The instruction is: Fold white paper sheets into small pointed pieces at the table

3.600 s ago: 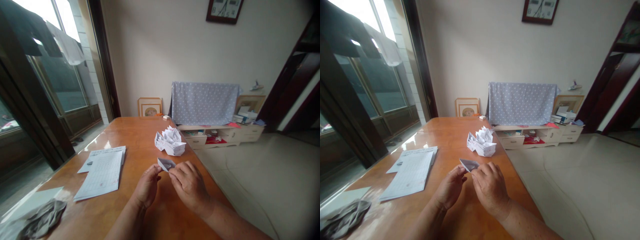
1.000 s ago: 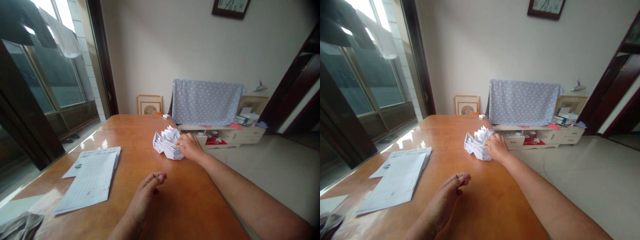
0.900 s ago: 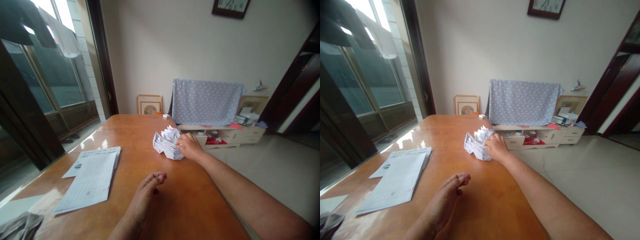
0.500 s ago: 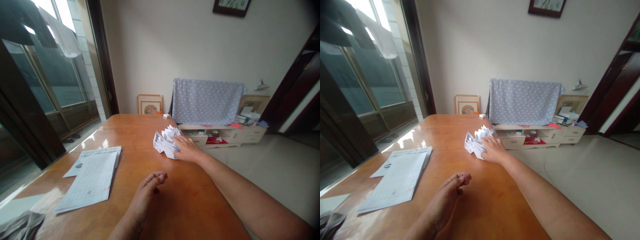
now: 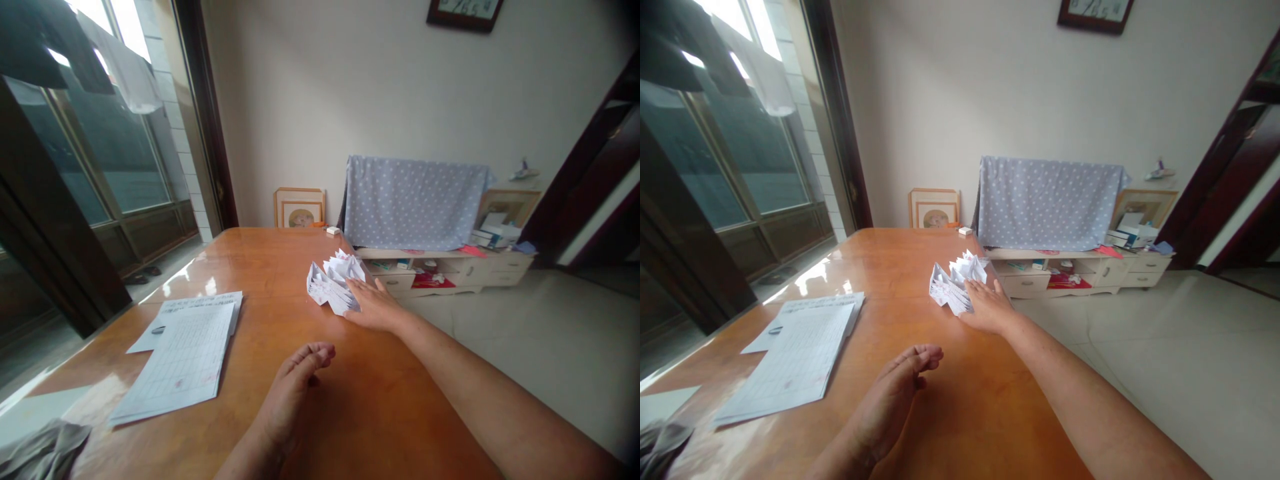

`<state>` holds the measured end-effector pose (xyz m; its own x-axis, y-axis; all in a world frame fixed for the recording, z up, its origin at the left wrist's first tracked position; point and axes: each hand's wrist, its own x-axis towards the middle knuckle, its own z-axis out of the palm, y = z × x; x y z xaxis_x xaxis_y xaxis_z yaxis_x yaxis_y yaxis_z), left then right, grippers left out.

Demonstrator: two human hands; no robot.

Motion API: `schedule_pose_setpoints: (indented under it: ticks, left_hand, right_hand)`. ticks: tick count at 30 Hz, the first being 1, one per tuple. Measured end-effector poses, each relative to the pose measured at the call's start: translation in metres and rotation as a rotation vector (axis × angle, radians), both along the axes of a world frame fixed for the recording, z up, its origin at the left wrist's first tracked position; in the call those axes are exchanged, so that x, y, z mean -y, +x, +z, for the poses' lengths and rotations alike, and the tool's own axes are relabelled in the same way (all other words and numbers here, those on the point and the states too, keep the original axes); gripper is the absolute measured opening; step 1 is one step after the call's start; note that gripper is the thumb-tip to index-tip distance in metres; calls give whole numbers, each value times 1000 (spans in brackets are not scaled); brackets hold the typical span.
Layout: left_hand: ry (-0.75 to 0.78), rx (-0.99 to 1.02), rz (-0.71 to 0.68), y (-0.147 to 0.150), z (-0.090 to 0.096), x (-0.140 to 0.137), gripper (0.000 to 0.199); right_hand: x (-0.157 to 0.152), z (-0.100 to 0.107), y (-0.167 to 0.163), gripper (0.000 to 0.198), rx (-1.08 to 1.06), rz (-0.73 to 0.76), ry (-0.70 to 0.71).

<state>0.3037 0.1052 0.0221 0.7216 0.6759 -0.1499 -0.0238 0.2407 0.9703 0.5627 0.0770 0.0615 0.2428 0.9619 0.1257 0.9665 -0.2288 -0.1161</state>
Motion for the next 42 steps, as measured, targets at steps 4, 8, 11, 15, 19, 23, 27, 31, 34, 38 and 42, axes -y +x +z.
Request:
schedule_pose_setpoints:
  ticks: [4,8,11,15,19,23,27,31,34,38,42]
  left_hand:
    - [-3,3,2,0,-2,0,34]
    - [-3,11,-6,0,-3,0,34]
    - [-9,9,-8,0,-2,0,35]
    - [-15,14,-6,0,1,1,34]
    - [-25,15,3,0,1,1,33]
    - [-17,27,-1,1,-2,0,32]
    - [-1,20,-3,1,-5,-2,32]
    - [12,12,13,1,-8,-3,35]
    - [29,4,33,0,-9,-5,38]
    - [33,-5,74,1,-10,-10,40]
    - [23,17,93,1,-11,-15,38]
  right_hand:
    - [1,6,5,86,-18,-15,17]
    - [2,9,7,77,-2,-30,58]
    - [2,9,4,70,3,-18,58]
    - [4,10,2,69,-31,-15,39]
    - [9,13,7,69,-120,-70,241]
    - [15,6,16,61,-434,-246,681]
    - [20,-10,18,62,-837,-328,1063]
    - [25,-23,0,52,-963,-321,1058]
    - [28,-28,-31,41,-1011,-248,955]
    - [37,-34,-83,32,-996,-97,689]
    - [49,-40,-120,28,-905,-20,555]
